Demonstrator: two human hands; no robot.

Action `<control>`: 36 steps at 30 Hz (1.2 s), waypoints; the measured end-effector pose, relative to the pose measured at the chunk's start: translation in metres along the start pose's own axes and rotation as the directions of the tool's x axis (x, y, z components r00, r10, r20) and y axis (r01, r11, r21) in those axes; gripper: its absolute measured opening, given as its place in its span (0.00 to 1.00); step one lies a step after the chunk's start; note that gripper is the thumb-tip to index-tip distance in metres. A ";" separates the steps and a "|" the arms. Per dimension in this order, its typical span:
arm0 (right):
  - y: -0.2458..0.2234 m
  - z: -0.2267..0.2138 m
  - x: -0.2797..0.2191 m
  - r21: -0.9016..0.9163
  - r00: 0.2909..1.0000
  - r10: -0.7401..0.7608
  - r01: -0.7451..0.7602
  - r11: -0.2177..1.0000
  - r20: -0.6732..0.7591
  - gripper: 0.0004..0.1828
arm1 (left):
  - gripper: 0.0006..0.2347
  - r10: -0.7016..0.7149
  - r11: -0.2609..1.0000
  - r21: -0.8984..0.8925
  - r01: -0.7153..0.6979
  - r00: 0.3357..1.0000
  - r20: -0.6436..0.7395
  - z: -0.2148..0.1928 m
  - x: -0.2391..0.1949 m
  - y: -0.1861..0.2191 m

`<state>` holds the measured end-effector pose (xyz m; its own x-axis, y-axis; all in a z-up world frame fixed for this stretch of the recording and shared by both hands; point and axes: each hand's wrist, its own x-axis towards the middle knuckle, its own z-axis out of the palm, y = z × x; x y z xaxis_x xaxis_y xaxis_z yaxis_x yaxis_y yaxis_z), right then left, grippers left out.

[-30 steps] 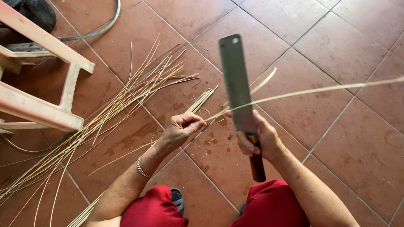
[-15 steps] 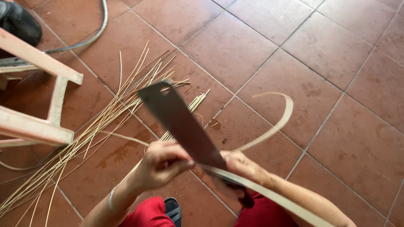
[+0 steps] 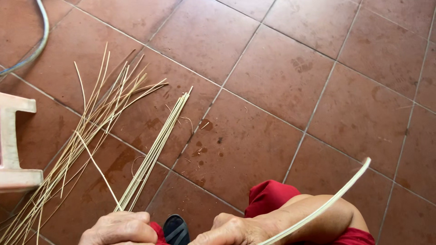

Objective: The person sits on a tiled floor and uses a large cleaver to split long bamboo strips into thinner strands. They hold each strip with one hand and draw the blade along its length to peel off thin layers, repeating the process on multiple strips.

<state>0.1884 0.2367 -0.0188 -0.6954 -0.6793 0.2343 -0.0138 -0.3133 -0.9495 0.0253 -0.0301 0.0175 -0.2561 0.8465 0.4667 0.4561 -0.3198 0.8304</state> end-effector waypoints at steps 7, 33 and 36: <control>-0.004 -0.008 -0.011 0.107 0.957 0.055 -0.025 0.994 -0.284 0.33 | 0.08 -0.068 0.980 0.166 0.107 0.972 -0.226 -0.004 0.017 -0.006; 0.001 -0.097 -0.003 0.460 0.720 0.217 0.158 0.874 -0.659 0.41 | 0.04 -0.380 0.925 -0.100 0.367 0.888 -0.258 -0.006 0.014 -0.091; 0.000 -0.102 -0.004 0.410 0.679 0.204 0.155 0.899 -0.705 0.40 | 0.04 -0.506 0.862 -0.166 0.478 0.821 -0.265 -0.010 0.011 -0.098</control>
<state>0.1175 0.3069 -0.0407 -0.9816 -0.0577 -0.1819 0.1744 -0.6584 -0.7322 -0.0309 0.0060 -0.0557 -0.6671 0.7437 0.0433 0.1295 0.0585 0.9898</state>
